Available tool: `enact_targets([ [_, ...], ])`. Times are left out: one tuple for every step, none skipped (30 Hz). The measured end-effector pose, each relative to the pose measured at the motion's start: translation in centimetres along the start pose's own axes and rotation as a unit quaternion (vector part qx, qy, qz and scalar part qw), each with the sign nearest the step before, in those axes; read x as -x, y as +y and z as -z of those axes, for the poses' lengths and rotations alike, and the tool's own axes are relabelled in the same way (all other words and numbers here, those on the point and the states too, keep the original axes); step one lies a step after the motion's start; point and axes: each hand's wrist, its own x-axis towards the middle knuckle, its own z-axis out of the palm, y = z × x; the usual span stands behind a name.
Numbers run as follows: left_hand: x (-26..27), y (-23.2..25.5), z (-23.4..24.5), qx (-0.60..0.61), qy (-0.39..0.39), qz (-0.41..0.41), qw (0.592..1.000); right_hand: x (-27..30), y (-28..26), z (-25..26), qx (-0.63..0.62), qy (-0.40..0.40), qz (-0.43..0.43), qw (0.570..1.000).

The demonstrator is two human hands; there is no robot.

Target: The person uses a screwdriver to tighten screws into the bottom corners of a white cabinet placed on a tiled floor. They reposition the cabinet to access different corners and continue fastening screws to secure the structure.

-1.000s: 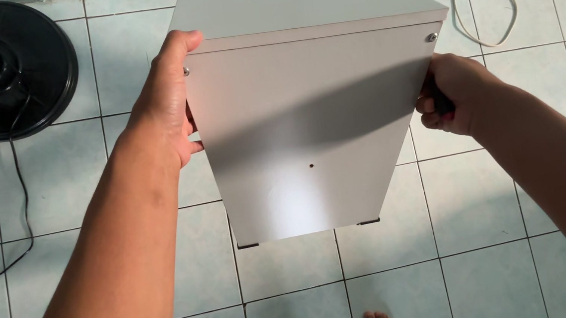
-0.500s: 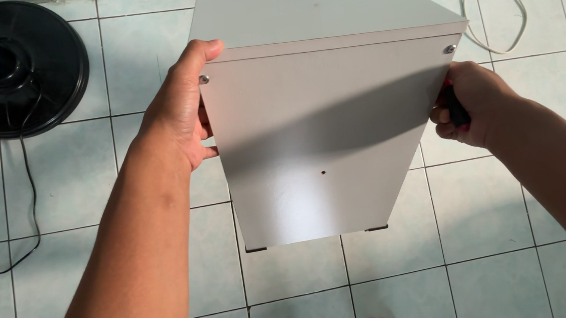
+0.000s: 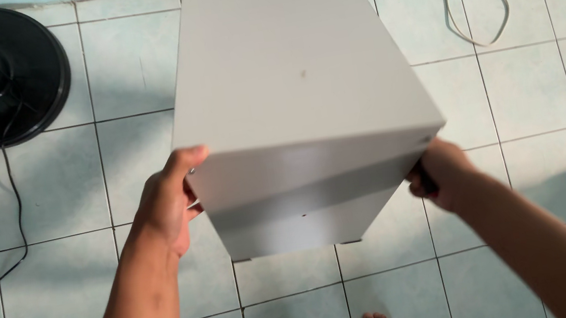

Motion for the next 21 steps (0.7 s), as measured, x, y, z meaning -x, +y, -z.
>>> enact_targets([
  [-0.2,-1.5,0.7,-0.004,0.006,-0.011,1.000,-0.3,1.3,-0.2,-0.003,0.002,-0.014,1.000],
  [-0.5,-2.8,1.5,-0.008,0.014,-0.024,1.000,-0.5,2.2,-0.5,-0.005,0.002,-0.027,1.000],
  [-0.9,-4.0,2.3,-0.011,0.021,-0.038,0.999,-0.6,3.0,-0.8,-0.011,-0.013,-0.022,1.000],
  [-1.4,-5.2,3.1,-0.003,0.021,-0.069,0.997,-0.7,3.7,-1.0,-0.015,-0.027,-0.018,0.999],
  [-1.8,-6.5,3.8,0.006,0.021,-0.099,0.995,-0.7,4.0,-1.2,-0.019,-0.041,-0.013,0.999],
  [-2.1,-7.6,4.7,0.013,0.023,-0.128,0.991,-0.8,4.3,-1.6,-0.017,-0.027,-0.021,0.999],
  [-2.6,-8.4,5.5,0.028,0.022,-0.158,0.987,-1.1,4.3,-2.2,-0.015,-0.013,-0.030,0.999],
  [-3.2,-9.1,6.0,0.042,0.018,-0.187,0.981,-1.4,4.4,-2.6,-0.014,0.004,-0.038,0.999],
  [-3.6,-9.8,6.3,0.056,0.015,-0.216,0.975,-1.7,4.6,-3.2,-0.018,-0.018,-0.027,0.999],
  [-4.0,-10.2,6.4,0.063,0.022,-0.236,0.969,-2.1,4.8,-3.8,-0.022,-0.038,-0.014,0.999],
  [-4.4,-10.3,6.5,0.070,0.030,-0.257,0.963,-2.3,5.2,-4.3,-0.025,-0.058,-0.001,0.998],
  [-4.6,-10.7,5.9,0.078,0.039,-0.275,0.958,-2.4,5.8,-4.6,-0.057,-0.055,-0.012,0.997],
  [-4.7,-10.9,5.0,0.103,0.051,-0.267,0.957,-2.4,6.6,-5.0,-0.090,-0.052,-0.023,0.994],
  [-4.8,-10.5,4.3,0.125,0.064,-0.263,0.954,-2.5,7.2,-6.0,-0.125,-0.053,-0.031,0.990],
  [-4.7,-10.0,3.5,0.147,0.078,-0.260,0.951,-2.3,8.1,-7.0,-0.170,-0.104,-0.023,0.980],
  [-4.5,-9.4,2.7,0.168,0.092,-0.210,0.959,-1.9,9.0,-8.0,-0.216,-0.152,-0.012,0.964],
  [-4.1,-8.7,2.1,0.188,0.105,-0.160,0.963,-1.7,9.6,-8.8,-0.260,-0.199,-0.001,0.945],
  [-3.9,-7.8,1.6,0.205,0.117,-0.110,0.966,-1.5,10.0,-9.9,-0.242,-0.157,-0.025,0.957],
  [-3.9,-7.0,1.1,0.194,0.105,-0.111,0.969,-1.2,10.6,-11.2,-0.224,-0.115,-0.050,0.967],
  [-3.9,-6.5,0.4,0.182,0.093,-0.105,0.973,-0.8,11.4,-12.0,-0.203,-0.066,-0.079,0.974],
  [-4.2,-6.2,-0.2,0.171,0.080,-0.099,0.977,-0.6,11.9,-12.5,-0.201,-0.037,-0.098,0.974],
])
